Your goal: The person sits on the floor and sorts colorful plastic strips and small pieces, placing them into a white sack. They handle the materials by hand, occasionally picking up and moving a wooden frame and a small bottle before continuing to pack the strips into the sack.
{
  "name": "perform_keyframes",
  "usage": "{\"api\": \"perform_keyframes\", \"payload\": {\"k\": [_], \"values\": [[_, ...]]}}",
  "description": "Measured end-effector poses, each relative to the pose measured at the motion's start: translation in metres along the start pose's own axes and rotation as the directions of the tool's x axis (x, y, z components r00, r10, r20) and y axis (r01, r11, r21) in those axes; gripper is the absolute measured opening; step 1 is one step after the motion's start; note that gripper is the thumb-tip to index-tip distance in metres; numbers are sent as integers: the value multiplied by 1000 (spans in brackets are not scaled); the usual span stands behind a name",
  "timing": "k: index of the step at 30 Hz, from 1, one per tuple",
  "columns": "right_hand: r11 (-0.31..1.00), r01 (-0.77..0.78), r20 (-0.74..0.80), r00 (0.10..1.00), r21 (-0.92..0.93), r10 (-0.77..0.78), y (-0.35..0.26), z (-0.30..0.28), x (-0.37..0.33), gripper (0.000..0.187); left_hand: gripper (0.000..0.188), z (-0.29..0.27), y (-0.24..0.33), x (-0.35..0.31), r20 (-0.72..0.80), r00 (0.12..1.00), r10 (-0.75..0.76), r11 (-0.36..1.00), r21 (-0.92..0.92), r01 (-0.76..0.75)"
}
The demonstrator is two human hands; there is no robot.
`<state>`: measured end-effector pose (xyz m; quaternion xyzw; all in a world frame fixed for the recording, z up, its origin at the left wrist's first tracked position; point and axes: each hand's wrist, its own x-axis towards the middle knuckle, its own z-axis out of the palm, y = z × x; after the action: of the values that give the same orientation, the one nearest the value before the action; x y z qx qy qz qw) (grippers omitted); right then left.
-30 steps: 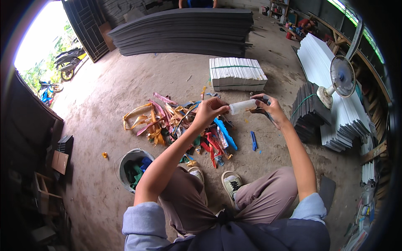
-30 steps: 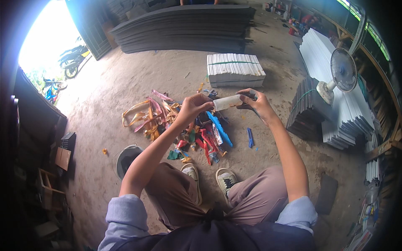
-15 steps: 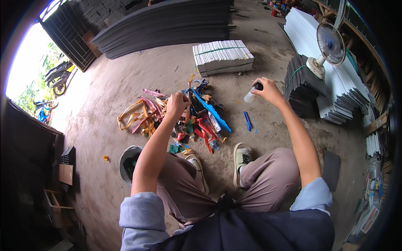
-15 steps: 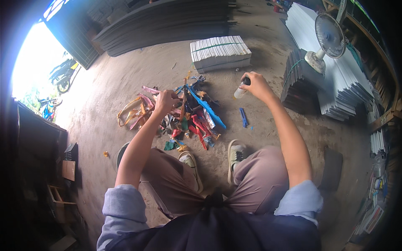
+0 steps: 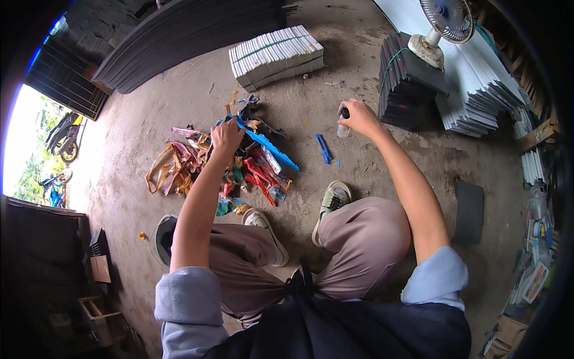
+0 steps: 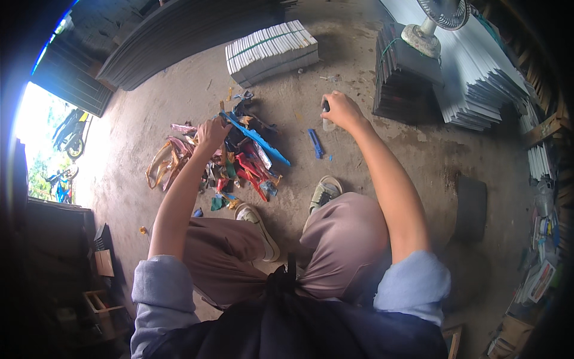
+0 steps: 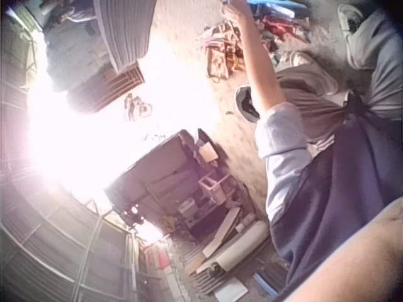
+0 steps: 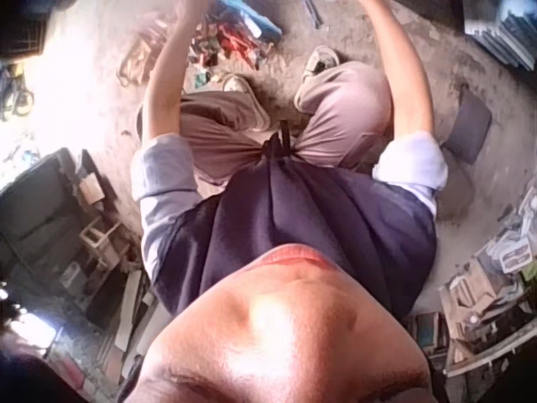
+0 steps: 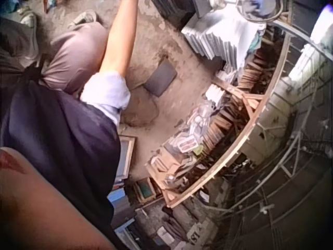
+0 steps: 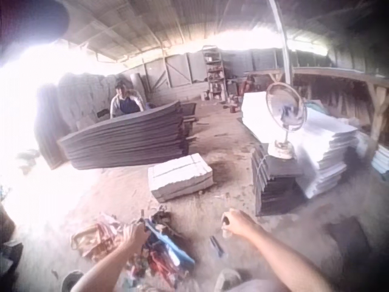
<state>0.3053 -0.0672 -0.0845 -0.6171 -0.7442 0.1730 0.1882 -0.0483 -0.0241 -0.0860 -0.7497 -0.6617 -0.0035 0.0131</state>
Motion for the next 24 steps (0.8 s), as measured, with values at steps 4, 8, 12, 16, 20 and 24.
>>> {"api": "perform_keyframes", "payload": {"k": [4, 8, 12, 16, 20, 24], "values": [[993, -109, -139, 985, -49, 102, 32, 23, -5, 27, 33, 28, 63, 1, 28, 973, 228, 968, 104, -229], [977, -215, -157, 964, 11, 214, 52, 52, -3, 26, 40, 107, 117, 12, 205, 951, 232, 971, -102, -215], [976, -215, -113, 969, 43, 219, 64, 68, 5, 25, 34, 186, 178, 9, 98, 991, 93, 944, -325, -57], [971, -240, 24, 971, 25, 239, 88, 76, 12, 25, 46, 229, 218, 14, 109, 994, 9, 951, -310, 25], [963, -251, 22, 968, 103, 250, 100, 94, 28, 25, 36, 258, 220, 28, -16, 994, 104, 952, -289, -104], [973, -204, 49, 979, 105, 200, 96, 108, 47, 24, 33, 272, 188, 56, -113, 984, 141, 931, -322, -170]]}}
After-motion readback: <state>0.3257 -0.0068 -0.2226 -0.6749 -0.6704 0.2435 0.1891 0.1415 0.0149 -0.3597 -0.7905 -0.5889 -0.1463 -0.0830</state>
